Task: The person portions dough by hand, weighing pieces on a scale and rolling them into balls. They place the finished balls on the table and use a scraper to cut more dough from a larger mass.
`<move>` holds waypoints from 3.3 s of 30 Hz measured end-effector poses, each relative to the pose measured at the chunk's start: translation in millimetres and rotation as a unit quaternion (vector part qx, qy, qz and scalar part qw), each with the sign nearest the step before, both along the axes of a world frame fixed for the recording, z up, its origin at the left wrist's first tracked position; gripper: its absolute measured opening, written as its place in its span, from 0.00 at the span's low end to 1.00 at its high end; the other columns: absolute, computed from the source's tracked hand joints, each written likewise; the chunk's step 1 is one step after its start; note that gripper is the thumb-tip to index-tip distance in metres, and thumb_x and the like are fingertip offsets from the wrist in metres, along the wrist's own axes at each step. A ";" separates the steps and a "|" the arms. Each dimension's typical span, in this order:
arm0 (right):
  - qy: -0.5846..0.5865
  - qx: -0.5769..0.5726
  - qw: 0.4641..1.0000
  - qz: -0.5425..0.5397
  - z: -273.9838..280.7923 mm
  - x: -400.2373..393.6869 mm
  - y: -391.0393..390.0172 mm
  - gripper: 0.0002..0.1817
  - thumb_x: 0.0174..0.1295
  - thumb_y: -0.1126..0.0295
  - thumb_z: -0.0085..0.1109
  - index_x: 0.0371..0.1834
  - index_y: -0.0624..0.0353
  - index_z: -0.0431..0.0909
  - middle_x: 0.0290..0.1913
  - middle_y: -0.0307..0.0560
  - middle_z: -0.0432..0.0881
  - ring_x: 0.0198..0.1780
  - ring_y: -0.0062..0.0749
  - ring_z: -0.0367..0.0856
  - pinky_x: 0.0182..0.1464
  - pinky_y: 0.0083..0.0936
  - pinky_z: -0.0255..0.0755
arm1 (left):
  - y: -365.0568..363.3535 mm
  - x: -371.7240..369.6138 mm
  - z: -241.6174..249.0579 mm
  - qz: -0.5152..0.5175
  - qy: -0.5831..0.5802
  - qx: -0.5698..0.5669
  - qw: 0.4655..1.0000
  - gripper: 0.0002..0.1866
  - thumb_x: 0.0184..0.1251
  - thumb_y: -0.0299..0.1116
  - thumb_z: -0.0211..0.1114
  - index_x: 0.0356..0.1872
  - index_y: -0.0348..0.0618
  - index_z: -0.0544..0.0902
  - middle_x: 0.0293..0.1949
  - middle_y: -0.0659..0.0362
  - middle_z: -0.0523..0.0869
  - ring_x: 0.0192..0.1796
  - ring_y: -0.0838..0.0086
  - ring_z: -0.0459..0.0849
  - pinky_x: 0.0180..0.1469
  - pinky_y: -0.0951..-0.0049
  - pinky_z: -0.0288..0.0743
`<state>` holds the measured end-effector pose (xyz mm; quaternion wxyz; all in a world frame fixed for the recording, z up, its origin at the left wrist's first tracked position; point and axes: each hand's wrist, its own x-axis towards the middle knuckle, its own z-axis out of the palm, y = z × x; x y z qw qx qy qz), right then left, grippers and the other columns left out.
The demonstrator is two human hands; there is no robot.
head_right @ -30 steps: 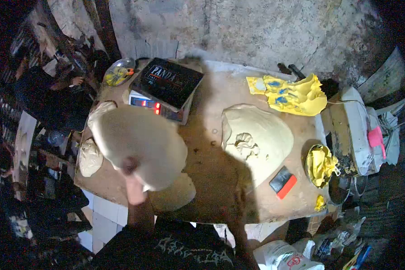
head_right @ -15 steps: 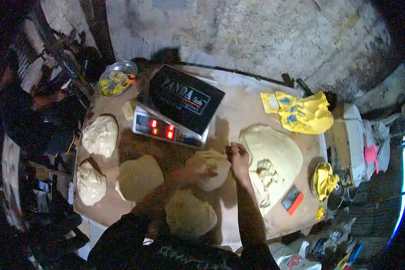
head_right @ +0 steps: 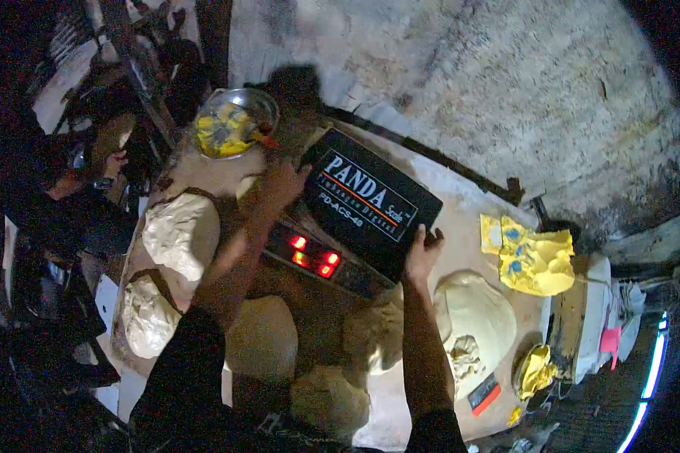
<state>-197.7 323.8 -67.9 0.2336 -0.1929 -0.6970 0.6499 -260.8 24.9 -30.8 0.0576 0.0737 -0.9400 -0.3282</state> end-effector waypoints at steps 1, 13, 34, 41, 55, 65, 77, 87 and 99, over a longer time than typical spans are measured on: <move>0.003 0.000 1.000 0.006 5.1 -8.5 -1.4 0.22 0.63 0.65 0.54 0.52 0.69 0.64 0.47 0.55 0.73 0.47 0.31 0.72 0.50 0.25 0.66 | -3.2 2.2 -4.3 0.006 0.003 0.000 1.000 0.26 0.62 0.48 0.54 0.47 0.31 0.74 0.46 0.37 0.77 0.50 0.43 0.74 0.53 0.52 0.68; -0.017 0.029 0.987 0.159 -34.5 -70.9 52.6 0.19 0.61 0.74 0.51 0.55 0.70 0.69 0.43 0.51 0.80 0.40 0.31 0.77 0.46 0.24 0.71 | -20.1 -3.1 -34.0 -0.046 0.054 -0.056 0.996 0.16 0.64 0.38 0.52 0.47 0.38 0.75 0.43 0.39 0.77 0.51 0.47 0.74 0.53 0.53 0.68; -0.087 -0.005 0.990 0.112 -30.6 -32.4 45.4 0.20 0.61 0.60 0.56 0.46 0.68 0.75 0.36 0.45 0.79 0.39 0.25 0.73 0.43 0.20 0.67 | -19.5 -26.6 -54.3 -0.053 0.099 -0.062 0.992 0.18 0.63 0.39 0.53 0.51 0.42 0.75 0.49 0.43 0.76 0.54 0.49 0.71 0.52 0.55 0.67; -0.345 0.129 0.919 0.142 -108.2 27.2 119.0 0.35 0.58 0.36 0.44 0.35 0.64 0.77 0.34 0.50 0.79 0.34 0.31 0.73 0.42 0.25 0.67 | -40.2 -29.6 -108.9 -0.030 0.277 -0.083 0.957 0.16 0.65 0.40 0.53 0.42 0.36 0.76 0.41 0.45 0.77 0.47 0.51 0.73 0.49 0.57 0.68; 0.032 0.612 0.763 0.206 21.9 -35.6 -85.4 0.29 0.64 0.50 0.42 0.51 0.70 0.69 0.52 0.63 0.71 0.57 0.51 0.67 0.57 0.48 0.60 | 60.4 104.4 -45.5 -0.133 0.216 -0.195 0.947 0.29 0.58 0.47 0.57 0.60 0.46 0.67 0.63 0.51 0.64 0.67 0.55 0.58 0.66 0.45 0.45; -0.080 0.607 0.753 0.239 34.1 -47.4 -47.6 0.31 0.64 0.47 0.37 0.62 0.60 0.62 0.65 0.57 0.59 0.67 0.56 0.53 0.65 0.50 0.47 | 46.6 100.0 -48.4 -0.190 0.207 -0.122 0.952 0.42 0.45 0.40 0.69 0.63 0.37 0.60 0.64 0.49 0.62 0.67 0.55 0.59 0.65 0.54 0.56; -0.095 0.589 0.752 0.280 31.6 60.4 5.6 0.29 0.66 0.46 0.32 0.61 0.54 0.66 0.63 0.56 0.63 0.67 0.45 0.55 0.67 0.40 0.49 | 45.4 84.7 -57.5 -0.182 0.088 0.114 0.973 0.33 0.44 0.38 0.67 0.53 0.35 0.66 0.50 0.40 0.71 0.53 0.45 0.70 0.54 0.54 0.65; -0.154 0.219 0.960 0.085 80.0 362.4 306.1 0.20 0.62 0.65 0.54 0.52 0.67 0.70 0.38 0.55 0.82 0.38 0.32 0.82 0.41 0.27 0.76 | 150.9 272.9 17.6 -0.084 0.162 0.300 0.937 0.15 0.65 0.29 0.54 0.51 0.33 0.72 0.51 0.54 0.76 0.52 0.70 0.73 0.58 0.71 0.63; -0.078 0.590 0.803 0.014 -66.5 361.8 298.7 0.24 0.58 0.56 0.52 0.55 0.54 0.69 0.57 0.59 0.67 0.60 0.63 0.61 0.62 0.55 0.55 | 448.3 521.7 -46.0 -0.064 -0.218 0.248 0.942 0.19 0.70 0.44 0.48 0.47 0.39 0.74 0.41 0.55 0.77 0.43 0.72 0.75 0.45 0.69 0.68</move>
